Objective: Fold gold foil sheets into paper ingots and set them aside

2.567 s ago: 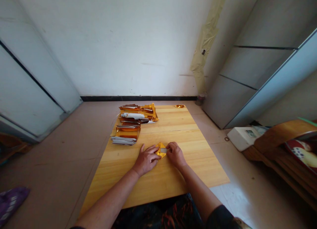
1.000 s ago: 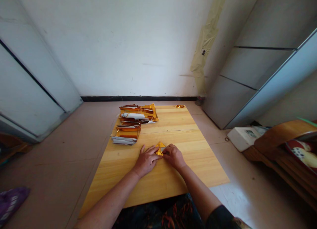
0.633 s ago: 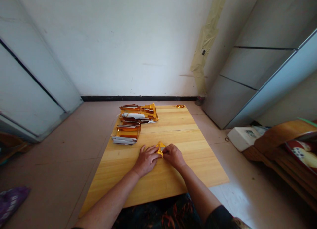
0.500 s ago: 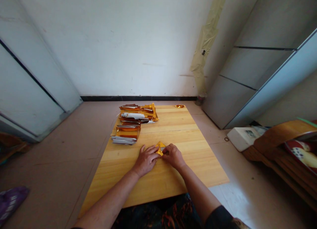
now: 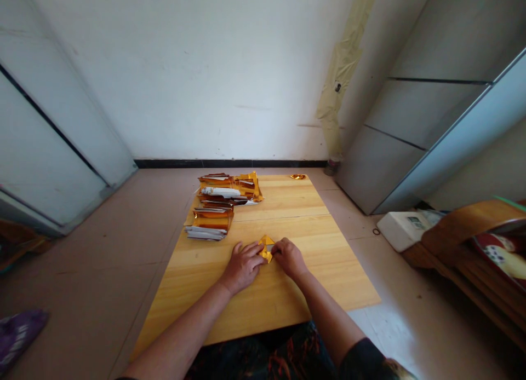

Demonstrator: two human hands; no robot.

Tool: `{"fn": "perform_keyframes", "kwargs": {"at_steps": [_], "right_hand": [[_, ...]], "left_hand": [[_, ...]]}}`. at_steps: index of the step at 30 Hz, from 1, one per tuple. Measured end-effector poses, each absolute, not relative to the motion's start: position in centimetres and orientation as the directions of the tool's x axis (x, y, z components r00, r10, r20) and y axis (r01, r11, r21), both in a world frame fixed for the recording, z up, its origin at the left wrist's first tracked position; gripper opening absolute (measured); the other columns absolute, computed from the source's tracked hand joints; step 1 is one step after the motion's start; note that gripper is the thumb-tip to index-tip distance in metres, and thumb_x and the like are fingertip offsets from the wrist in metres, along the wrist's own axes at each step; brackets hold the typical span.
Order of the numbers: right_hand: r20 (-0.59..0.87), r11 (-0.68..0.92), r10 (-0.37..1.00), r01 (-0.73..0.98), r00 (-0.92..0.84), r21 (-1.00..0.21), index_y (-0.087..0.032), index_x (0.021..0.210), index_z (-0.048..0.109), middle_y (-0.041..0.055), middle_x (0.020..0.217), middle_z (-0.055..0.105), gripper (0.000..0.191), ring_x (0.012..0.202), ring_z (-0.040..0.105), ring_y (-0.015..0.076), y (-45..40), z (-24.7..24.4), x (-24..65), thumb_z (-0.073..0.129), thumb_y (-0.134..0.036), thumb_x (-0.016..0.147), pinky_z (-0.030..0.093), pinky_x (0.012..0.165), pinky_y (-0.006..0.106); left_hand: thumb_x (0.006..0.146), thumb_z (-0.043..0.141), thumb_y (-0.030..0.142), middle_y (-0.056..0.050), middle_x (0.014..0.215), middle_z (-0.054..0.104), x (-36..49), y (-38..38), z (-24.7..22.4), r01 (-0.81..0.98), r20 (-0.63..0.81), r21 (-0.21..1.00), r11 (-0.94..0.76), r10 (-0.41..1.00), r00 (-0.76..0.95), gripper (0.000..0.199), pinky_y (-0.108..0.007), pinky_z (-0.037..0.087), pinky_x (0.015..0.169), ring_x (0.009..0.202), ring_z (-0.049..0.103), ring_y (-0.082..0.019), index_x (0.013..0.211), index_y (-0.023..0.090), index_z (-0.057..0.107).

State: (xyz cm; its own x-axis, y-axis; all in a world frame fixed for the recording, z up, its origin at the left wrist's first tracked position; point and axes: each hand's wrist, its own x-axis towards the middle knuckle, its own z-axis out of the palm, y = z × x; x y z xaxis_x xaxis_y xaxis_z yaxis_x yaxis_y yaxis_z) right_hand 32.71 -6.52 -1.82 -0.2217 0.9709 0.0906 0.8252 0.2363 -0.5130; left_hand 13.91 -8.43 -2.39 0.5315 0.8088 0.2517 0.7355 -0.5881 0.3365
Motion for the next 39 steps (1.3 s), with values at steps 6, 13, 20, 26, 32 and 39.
{"fn": "perform_keyframes", "kwargs": {"at_steps": [6,13,20,26,32,39], "right_hand": [[0.198,0.378,0.925,0.831,-0.324,-0.409,-0.02,0.073,0.068,0.003,0.078,0.061,0.017,0.077,0.056,0.0135,-6.9,-1.8,32.6,0.055,-0.01,0.079,0.04,0.068,0.021],[0.204,0.511,0.859,0.821,-0.47,-0.257,-0.022,0.08,0.067,0.0045,0.082,0.065,0.015,0.08,0.053,0.017,-7.8,-1.0,32.8,0.054,-0.02,0.086,0.035,0.07,0.027],[0.201,0.579,0.814,0.786,-0.545,-0.215,-0.025,0.099,0.063,0.0038,0.099,0.065,0.018,0.095,0.051,0.0195,-8.0,0.0,33.8,0.055,-0.023,0.083,0.03,0.083,0.034],[0.195,0.614,0.789,0.74,-0.582,-0.274,-0.026,0.098,0.064,0.0027,0.109,0.063,0.022,0.101,0.05,0.0206,-7.4,0.1,34.5,0.063,-0.034,0.077,0.028,0.087,0.035],[0.176,0.628,0.778,0.742,-0.603,-0.235,-0.027,0.091,0.066,0.0028,0.099,0.066,0.013,0.095,0.052,0.0191,-6.0,0.0,34.5,0.06,-0.034,0.082,0.027,0.087,0.036],[0.137,0.714,0.699,0.693,-0.702,-0.094,-0.024,0.082,0.066,0.0034,0.084,0.067,0.018,0.082,0.052,0.0168,-4.7,0.1,34.1,0.051,-0.027,0.089,0.022,0.096,0.043]], "left_hand": [[0.081,0.052,0.013,-0.003,0.121,0.059,14.0,-9.2,-1.9,0.737,0.298,0.266,-0.621,0.78,0.55,0.034,-0.043,0.033,0.09,0.111,0.05,-0.022,0.103,0.037,0.065],[0.085,0.048,0.019,-0.007,0.095,0.061,16.2,-10.4,-0.9,0.817,0.261,0.194,-0.543,0.831,0.49,0.025,-0.035,0.038,0.076,0.09,0.052,-0.022,0.099,0.03,0.066],[0.079,0.046,0.008,-0.006,0.094,0.065,15.3,-9.1,-1.5,0.775,0.292,0.289,-0.562,0.823,0.488,0.031,-0.036,0.041,0.078,0.088,0.054,-0.02,0.1,0.024,0.063],[0.072,0.041,0.001,-0.004,0.108,0.064,12.1,-5.6,-2.7,0.578,0.369,0.418,-0.701,0.712,0.597,0.044,-0.036,0.045,0.091,0.103,0.054,-0.017,0.099,0.024,0.067],[0.081,0.048,0.014,-0.005,0.11,0.065,11.5,-4.2,-2.4,0.585,0.303,0.389,-0.711,0.699,0.648,0.03,-0.034,0.046,0.092,0.104,0.055,-0.018,0.102,0.024,0.067],[0.085,0.052,0.022,-0.004,0.098,0.065,12.1,-4.0,-2.1,0.602,0.278,0.321,-0.731,0.681,0.678,0.019,-0.03,0.046,0.084,0.093,0.056,-0.017,0.095,0.023,0.068]]}}
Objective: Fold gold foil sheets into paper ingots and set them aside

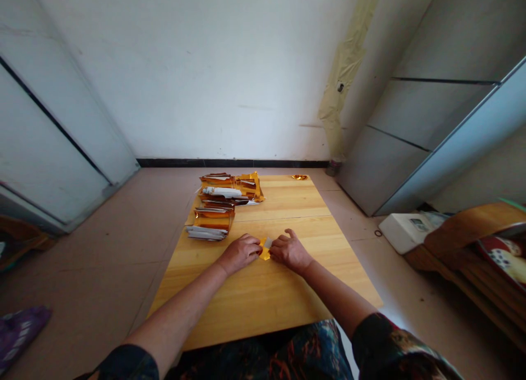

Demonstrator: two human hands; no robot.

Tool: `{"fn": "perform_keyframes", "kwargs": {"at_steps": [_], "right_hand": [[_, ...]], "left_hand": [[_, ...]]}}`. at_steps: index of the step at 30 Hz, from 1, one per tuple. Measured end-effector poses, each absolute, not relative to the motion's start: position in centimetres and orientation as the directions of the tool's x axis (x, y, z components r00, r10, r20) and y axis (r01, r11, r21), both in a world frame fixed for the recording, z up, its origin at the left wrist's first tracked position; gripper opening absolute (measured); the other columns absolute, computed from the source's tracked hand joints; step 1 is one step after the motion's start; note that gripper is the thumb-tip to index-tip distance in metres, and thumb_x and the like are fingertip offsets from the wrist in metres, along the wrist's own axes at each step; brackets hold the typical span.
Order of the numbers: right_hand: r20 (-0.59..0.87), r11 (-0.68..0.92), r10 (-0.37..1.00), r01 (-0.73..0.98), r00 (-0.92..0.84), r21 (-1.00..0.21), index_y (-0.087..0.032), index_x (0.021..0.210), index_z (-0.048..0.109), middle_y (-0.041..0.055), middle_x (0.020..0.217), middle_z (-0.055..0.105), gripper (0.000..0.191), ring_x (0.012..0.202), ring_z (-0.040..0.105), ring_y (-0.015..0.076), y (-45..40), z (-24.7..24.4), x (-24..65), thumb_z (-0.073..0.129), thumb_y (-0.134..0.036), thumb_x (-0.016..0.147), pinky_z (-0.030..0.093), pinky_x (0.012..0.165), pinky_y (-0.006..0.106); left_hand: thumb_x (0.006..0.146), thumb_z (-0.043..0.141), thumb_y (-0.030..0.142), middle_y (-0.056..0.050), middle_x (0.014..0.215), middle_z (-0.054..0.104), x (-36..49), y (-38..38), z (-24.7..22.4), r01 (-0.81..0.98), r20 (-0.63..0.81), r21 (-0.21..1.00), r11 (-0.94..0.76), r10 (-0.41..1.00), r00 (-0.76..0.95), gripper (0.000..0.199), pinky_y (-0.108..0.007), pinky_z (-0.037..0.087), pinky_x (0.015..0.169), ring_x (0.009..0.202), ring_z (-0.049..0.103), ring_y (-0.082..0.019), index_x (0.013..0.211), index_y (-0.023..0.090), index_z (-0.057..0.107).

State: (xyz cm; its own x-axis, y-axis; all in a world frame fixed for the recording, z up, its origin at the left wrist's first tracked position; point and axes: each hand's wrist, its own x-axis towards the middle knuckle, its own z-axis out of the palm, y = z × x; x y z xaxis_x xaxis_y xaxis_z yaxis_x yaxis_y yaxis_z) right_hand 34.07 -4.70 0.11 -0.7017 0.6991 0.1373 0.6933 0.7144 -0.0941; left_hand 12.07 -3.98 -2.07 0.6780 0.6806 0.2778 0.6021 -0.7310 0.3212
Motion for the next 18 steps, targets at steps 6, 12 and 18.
{"fn": "perform_keyframes", "kwargs": {"at_steps": [6,12,18], "right_hand": [[0.102,0.705,0.708,0.708,-0.699,-0.045,-0.02,0.088,0.065,0.0081,0.09,0.066,0.018,0.089,0.052,0.0213,-5.4,1.3,33.5,0.051,-0.031,0.088,0.029,0.091,0.042],[0.107,0.648,0.761,0.756,-0.639,-0.096,-0.014,0.117,0.056,0.0161,0.118,0.056,0.06,0.106,0.047,0.0282,-9.5,1.8,33.9,0.047,-0.063,0.081,0.03,0.093,0.045],[0.13,0.648,0.761,0.752,-0.635,-0.119,-0.019,0.115,0.055,0.0108,0.116,0.057,0.047,0.11,0.045,0.0249,-12.5,-0.4,35.0,0.054,-0.053,0.082,0.028,0.095,0.04]], "left_hand": [[0.088,0.048,0.026,-0.005,0.086,0.06,13.0,-5.1,-1.6,0.658,0.272,0.197,-0.727,0.685,0.676,0.019,-0.029,0.044,0.078,0.087,0.052,-0.017,0.095,0.021,0.066],[0.079,0.059,0.043,-0.007,0.097,0.056,14.0,-9.7,-0.6,0.761,0.207,0.198,-0.617,0.786,0.583,0.032,-0.037,0.041,0.083,0.094,0.049,-0.023,0.102,0.021,0.058],[0.078,0.062,0.033,-0.005,0.099,0.056,14.5,-13.3,-1.4,0.74,0.213,0.267,-0.618,0.786,0.58,0.023,-0.036,0.041,0.082,0.094,0.048,-0.021,0.098,0.022,0.057]]}}
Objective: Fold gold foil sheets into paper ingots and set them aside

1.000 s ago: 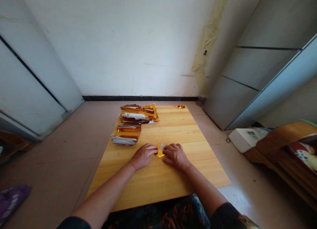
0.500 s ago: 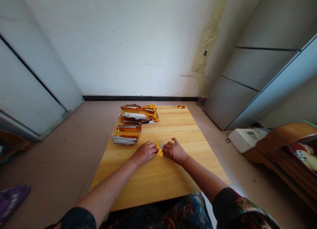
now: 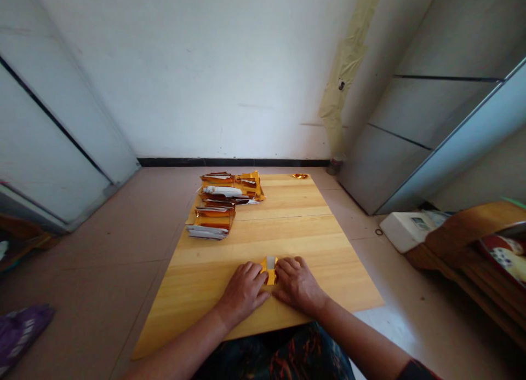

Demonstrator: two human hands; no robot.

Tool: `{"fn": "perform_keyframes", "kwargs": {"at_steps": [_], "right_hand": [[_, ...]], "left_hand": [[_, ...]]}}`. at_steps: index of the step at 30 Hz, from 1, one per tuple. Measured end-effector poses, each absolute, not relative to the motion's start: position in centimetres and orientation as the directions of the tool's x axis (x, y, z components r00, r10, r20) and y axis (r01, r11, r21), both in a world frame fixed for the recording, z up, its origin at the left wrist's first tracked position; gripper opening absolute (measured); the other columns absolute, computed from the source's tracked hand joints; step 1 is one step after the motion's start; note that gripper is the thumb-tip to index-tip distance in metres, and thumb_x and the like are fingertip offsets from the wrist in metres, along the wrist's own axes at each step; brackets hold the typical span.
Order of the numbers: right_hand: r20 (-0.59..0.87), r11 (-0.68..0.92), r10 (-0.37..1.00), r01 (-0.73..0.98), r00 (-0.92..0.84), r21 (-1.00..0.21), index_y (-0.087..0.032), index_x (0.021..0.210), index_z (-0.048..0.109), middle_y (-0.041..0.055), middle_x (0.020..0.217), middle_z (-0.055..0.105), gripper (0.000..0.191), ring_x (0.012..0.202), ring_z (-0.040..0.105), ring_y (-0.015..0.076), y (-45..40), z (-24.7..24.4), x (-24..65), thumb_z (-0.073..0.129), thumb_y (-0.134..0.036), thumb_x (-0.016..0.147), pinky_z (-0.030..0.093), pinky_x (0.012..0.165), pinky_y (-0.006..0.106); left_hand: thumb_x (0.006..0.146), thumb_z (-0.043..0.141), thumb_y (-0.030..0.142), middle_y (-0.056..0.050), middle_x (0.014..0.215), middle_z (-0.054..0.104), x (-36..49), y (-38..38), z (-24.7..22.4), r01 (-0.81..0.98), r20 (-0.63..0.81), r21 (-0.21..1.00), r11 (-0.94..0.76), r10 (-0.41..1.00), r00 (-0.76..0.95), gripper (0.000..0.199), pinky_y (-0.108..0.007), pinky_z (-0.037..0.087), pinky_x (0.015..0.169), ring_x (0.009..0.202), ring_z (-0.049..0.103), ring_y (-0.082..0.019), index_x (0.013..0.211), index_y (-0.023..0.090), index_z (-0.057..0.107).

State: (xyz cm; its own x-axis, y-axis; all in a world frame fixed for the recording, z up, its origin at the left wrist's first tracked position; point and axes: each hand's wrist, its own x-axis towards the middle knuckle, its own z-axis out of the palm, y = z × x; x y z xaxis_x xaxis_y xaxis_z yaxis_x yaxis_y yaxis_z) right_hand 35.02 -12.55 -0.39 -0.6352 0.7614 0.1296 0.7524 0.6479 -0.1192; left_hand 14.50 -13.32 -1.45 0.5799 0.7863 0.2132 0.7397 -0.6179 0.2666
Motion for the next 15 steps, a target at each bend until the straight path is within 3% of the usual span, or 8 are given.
{"fn": "perform_keyframes", "kwargs": {"at_steps": [4,15], "right_hand": [[0.194,0.649,0.755,0.756,-0.626,-0.085,-0.023,0.096,0.061,0.0044,0.097,0.063,0.016,0.095,0.051,0.02,-11.2,-1.4,34.9,0.052,-0.034,0.088,0.026,0.093,0.04],[0.246,0.641,0.749,0.767,-0.615,-0.034,-0.022,0.088,0.064,0.0032,0.09,0.065,0.022,0.088,0.051,0.0169,-4.6,-1.0,34.3,0.049,-0.038,0.09,0.024,0.085,0.034]], "left_hand": [[0.083,0.055,0.022,-0.004,0.085,0.056,15.0,-12.0,-2.3,0.736,0.282,0.26,-0.625,0.778,0.562,0.007,-0.032,0.043,0.076,0.084,0.049,-0.018,0.088,0.02,0.06],[0.084,0.056,0.023,-0.004,0.093,0.06,14.4,-6.3,-2.7,0.777,0.326,0.261,-0.572,0.81,0.487,0.015,-0.031,0.041,0.079,0.089,0.05,-0.018,0.096,0.021,0.064]]}}
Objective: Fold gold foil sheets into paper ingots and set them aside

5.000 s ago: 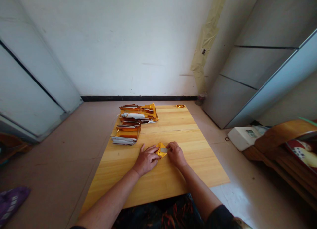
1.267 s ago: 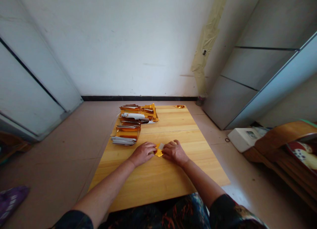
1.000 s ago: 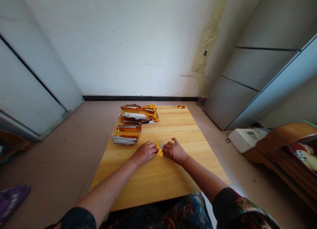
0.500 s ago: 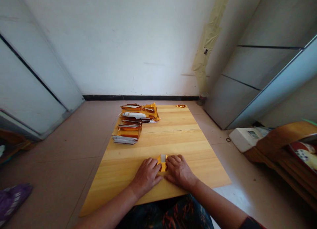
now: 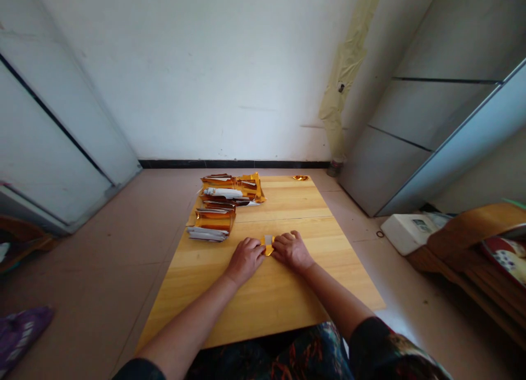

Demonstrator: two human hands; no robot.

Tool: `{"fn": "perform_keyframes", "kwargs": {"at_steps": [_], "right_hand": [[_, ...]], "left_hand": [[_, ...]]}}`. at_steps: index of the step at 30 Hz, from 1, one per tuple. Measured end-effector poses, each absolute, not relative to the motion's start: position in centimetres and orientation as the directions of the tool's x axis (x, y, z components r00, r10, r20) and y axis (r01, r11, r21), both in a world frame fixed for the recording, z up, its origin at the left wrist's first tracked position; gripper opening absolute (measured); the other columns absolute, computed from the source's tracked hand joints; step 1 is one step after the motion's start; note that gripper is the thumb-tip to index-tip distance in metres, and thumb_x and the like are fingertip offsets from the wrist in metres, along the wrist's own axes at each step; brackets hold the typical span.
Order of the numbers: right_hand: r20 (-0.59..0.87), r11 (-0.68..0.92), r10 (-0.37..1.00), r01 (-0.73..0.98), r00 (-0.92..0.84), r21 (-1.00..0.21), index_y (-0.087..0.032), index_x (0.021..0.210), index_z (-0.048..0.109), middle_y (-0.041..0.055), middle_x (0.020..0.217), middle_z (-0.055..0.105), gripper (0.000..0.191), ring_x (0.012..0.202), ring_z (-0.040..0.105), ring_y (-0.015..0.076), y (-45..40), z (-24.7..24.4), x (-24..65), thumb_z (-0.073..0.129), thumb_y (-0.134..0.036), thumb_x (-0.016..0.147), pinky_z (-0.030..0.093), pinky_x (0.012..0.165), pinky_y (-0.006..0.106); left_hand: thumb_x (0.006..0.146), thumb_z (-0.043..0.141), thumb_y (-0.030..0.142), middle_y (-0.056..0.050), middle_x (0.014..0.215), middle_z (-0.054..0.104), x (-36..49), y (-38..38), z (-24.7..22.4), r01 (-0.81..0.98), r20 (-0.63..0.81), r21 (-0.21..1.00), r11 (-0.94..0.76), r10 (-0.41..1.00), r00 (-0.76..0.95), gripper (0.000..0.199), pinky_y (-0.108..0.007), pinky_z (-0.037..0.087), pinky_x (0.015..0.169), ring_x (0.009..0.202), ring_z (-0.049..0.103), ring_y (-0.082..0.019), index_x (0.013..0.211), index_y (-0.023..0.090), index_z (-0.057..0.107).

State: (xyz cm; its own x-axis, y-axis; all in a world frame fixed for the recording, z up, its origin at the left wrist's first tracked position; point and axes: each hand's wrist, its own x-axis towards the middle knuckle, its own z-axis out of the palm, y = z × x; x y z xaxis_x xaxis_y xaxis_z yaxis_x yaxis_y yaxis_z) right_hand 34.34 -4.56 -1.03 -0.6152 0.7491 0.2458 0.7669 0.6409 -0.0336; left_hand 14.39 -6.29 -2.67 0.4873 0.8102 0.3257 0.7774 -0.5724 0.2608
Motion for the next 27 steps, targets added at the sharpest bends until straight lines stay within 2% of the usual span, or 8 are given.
{"fn": "perform_keyframes", "kwargs": {"at_steps": [7,11,14,17,19,23,27], "right_hand": [[0.304,0.664,0.723,0.746,-0.62,-0.055,-0.021,0.083,0.064,0.0039,0.087,0.065,0.028,0.086,0.051,0.0158,-2.5,-1.7,34.5,0.046,-0.041,0.091,0.024,0.083,0.033],[0.317,0.676,0.719,0.728,-0.618,-0.115,-0.02,0.086,0.064,0.0047,0.093,0.064,0.024,0.089,0.05,0.0171,-2.8,-1.5,34.7,0.056,-0.043,0.084,0.026,0.082,0.032],[0.322,0.679,0.721,0.718,-0.614,-0.151,-0.019,0.091,0.062,0.0057,0.095,0.064,0.027,0.09,0.051,0.0184,-2.9,-1.5,34.7,0.061,-0.043,0.079,0.028,0.081,0.031],[0.362,0.653,0.736,0.74,-0.571,-0.161,-0.018,0.094,0.061,0.0053,0.089,0.065,0.017,0.087,0.052,0.017,-2.8,-1.9,34.5,0.055,-0.031,0.084,0.029,0.08,0.029],[0.389,0.642,0.736,0.753,-0.554,-0.143,-0.019,0.089,0.061,0.004,0.084,0.065,0.013,0.084,0.052,0.0156,-2.7,-2.4,34.3,0.05,-0.025,0.088,0.029,0.079,0.029],[0.406,0.636,0.728,0.765,-0.552,-0.101,-0.02,0.08,0.063,0.0027,0.081,0.064,0.02,0.083,0.051,0.0144,-2.7,-2.7,34.1,0.047,-0.023,0.091,0.028,0.079,0.029],[0.384,0.614,0.751,0.781,-0.537,-0.111,-0.023,0.083,0.067,0.0047,0.097,0.062,0.017,0.09,0.049,0.0154,-2.8,-2.6,34.2,0.051,-0.025,0.089,0.029,0.079,0.029]], "left_hand": [[0.088,0.05,0.03,-0.003,0.083,0.059,14.2,-3.8,-3.1,0.764,0.366,0.1,-0.638,0.737,0.568,0.016,-0.029,0.035,0.069,0.083,0.049,-0.017,0.091,0.023,0.064],[0.09,0.047,0.028,-0.003,0.079,0.059,14.2,-3.9,-3.1,0.764,0.389,0.045,-0.644,0.716,0.58,0.018,-0.03,0.032,0.068,0.08,0.049,-0.017,0.087,0.022,0.063],[0.091,0.044,0.025,-0.003,0.077,0.06,14.3,-4.0,-3.0,0.767,0.414,0.045,-0.64,0.711,0.569,0.019,-0.031,0.032,0.069,0.079,0.05,-0.017,0.086,0.021,0.062],[0.091,0.043,0.023,-0.003,0.075,0.06,14.3,-4.1,-2.8,0.765,0.438,0.066,-0.64,0.708,0.554,0.021,-0.031,0.031,0.07,0.077,0.05,-0.016,0.084,0.02,0.062],[0.091,0.043,0.021,-0.003,0.074,0.061,14.3,-4.2,-2.8,0.765,0.447,0.081,-0.639,0.709,0.546,0.02,-0.031,0.032,0.071,0.077,0.051,-0.016,0.083,0.02,0.062],[0.088,0.046,0.018,-0.003,0.076,0.063,14.2,-4.2,-2.9,0.777,0.441,0.103,-0.621,0.728,0.524,0.017,-0.032,0.033,0.071,0.078,0.052,-0.017,0.084,0.02,0.062],[0.085,0.048,0.014,-0.004,0.079,0.064,14.3,-4.1,-3.0,0.786,0.412,0.143,-0.601,0.759,0.505,0.016,-0.032,0.036,0.073,0.081,0.053,-0.018,0.085,0.02,0.063]]}}
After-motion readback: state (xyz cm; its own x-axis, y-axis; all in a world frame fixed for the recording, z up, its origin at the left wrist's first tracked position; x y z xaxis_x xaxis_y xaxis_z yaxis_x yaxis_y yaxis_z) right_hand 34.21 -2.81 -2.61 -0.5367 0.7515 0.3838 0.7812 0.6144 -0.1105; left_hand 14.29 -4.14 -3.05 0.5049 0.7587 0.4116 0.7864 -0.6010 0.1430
